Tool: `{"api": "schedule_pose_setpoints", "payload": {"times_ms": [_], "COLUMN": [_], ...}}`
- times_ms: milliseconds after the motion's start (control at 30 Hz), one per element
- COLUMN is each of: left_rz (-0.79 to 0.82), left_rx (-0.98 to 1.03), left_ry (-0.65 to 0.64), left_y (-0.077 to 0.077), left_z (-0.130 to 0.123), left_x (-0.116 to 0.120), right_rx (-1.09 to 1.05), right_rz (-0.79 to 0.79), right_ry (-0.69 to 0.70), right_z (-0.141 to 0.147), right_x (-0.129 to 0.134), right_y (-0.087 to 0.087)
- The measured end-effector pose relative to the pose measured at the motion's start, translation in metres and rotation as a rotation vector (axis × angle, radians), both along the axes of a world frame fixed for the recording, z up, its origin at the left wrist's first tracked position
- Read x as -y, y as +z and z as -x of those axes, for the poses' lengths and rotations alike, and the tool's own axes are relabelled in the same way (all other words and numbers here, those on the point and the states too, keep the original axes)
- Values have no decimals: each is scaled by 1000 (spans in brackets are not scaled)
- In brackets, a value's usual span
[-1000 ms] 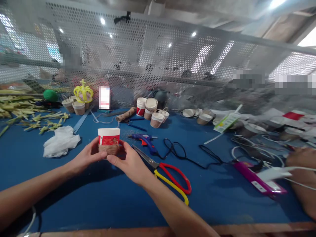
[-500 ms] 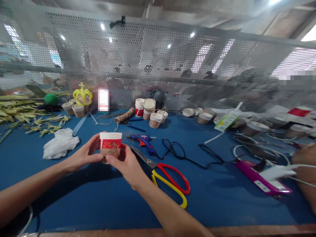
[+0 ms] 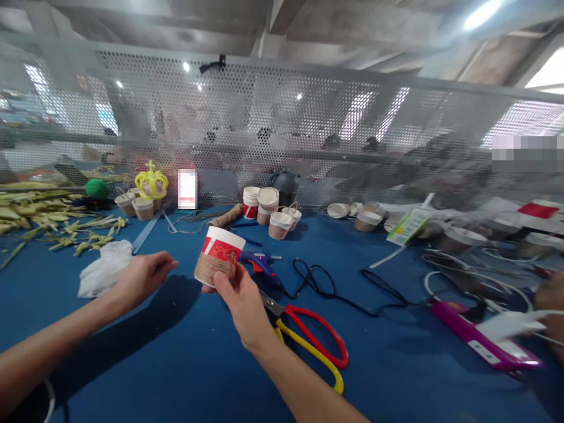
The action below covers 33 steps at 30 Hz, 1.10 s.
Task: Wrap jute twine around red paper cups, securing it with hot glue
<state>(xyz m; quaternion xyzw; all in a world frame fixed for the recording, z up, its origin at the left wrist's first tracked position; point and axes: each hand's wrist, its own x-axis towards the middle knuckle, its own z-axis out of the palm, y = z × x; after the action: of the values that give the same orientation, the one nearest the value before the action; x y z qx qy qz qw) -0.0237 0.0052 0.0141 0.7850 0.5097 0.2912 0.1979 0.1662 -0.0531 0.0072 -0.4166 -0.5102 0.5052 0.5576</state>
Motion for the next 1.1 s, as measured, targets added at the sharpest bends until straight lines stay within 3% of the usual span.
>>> {"api": "schedule_pose_setpoints", "payload": {"times_ms": [67, 167, 233, 300, 533, 667, 833, 900, 1000, 1100], "left_rz": [-3, 395, 549, 641, 723, 731, 692, 663, 642, 706], "left_rx": [212, 591, 717, 738, 840, 962, 1095, 1147, 1197, 1216], "left_ry": [-108, -427, -517, -522, -420, -364, -342, -338, -343, -399], "left_y": [-1, -3, -6, -11, -20, -16, -3, 0, -1, -7], "left_z": [-4, -13, -19, -22, -17, -13, -8, -7, -11, -19], "left_x": [4, 15, 22, 25, 15, 11, 9, 8, 10, 16], "right_rx": [48, 124, 167, 207, 320, 643, 1196, 1254, 1246, 1121], "right_rz": [13, 47, 45, 26, -118, -105, -60, -5, 16, -25], "right_ry": [-5, 13, 52, 87, 146, -29, -290, -318, -276, -50], "right_z": [1, 6, 11, 14, 5, -12, -52, -66, -69, -49], "right_x": [-1, 0, 3, 5, 1, -6, -26, -34, -37, -25], "right_y": [-1, -2, -3, -4, -5, 6, 27, 30, 32, 34]}}
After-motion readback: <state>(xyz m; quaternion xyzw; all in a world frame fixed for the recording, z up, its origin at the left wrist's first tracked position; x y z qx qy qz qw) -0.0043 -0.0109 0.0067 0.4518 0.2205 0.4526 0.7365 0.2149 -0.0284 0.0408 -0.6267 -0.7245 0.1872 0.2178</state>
